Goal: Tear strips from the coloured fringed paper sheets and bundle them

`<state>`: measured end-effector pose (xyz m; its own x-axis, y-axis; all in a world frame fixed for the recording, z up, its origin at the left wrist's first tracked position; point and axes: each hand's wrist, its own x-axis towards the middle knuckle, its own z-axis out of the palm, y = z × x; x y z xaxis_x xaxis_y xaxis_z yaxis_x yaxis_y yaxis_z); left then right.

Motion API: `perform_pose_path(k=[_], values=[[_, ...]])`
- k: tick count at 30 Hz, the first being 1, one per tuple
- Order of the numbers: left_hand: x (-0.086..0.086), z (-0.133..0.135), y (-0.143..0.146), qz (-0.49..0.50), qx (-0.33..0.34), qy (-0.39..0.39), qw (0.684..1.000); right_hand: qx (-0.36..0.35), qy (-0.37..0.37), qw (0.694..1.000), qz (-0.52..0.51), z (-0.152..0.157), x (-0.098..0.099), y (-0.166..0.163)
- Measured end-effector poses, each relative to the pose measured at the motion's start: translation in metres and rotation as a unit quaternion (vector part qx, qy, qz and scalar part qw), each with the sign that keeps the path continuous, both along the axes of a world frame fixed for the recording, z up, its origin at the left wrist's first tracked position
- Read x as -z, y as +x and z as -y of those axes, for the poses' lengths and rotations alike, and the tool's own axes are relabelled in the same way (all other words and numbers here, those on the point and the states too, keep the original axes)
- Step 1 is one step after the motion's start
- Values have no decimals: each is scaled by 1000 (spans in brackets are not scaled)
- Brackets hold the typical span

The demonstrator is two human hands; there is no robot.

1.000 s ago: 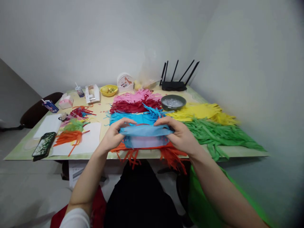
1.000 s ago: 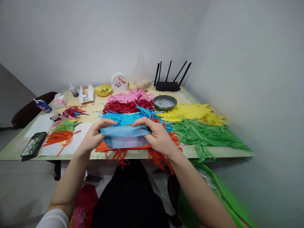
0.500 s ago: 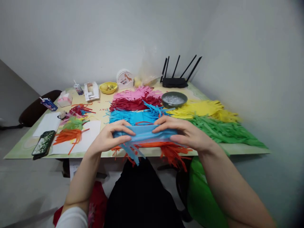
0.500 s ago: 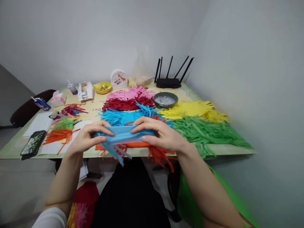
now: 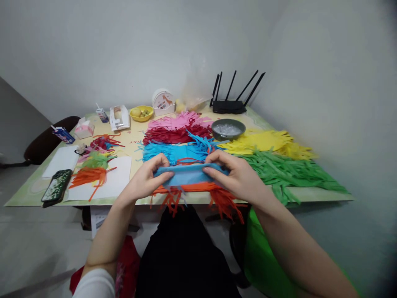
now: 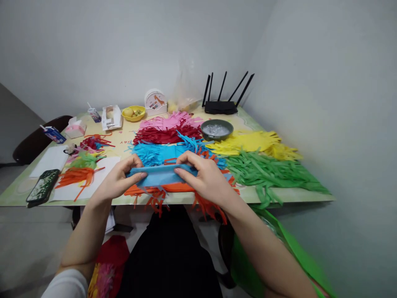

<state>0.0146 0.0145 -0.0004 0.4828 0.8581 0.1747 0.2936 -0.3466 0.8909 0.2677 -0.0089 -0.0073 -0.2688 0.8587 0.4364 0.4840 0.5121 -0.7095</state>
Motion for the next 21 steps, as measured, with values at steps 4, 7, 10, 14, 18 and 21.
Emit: perform_pose_path(k=[4, 7, 10, 14, 18, 21], values=[[5, 3, -1, 102, 11, -95, 990, -9, -8, 995, -97, 3, 4, -1], [10, 3, -4, 156, 21, -95, 983, -52, -25, 984, -167, 4, 7, -2], [11, 2, -6, 170, 34, -50, 984, -80, -29, 977, -194, 3, 10, -2], [7, 4, -7, 112, 54, 80, 989, -75, -37, 975, -204, 0, 11, -3], [4, 7, -4, 75, 20, 137, 988, -51, -48, 976, -206, -1, 13, -4], [3, 9, -1, 42, -15, 118, 992, -43, -54, 977, -203, -1, 14, -5]])
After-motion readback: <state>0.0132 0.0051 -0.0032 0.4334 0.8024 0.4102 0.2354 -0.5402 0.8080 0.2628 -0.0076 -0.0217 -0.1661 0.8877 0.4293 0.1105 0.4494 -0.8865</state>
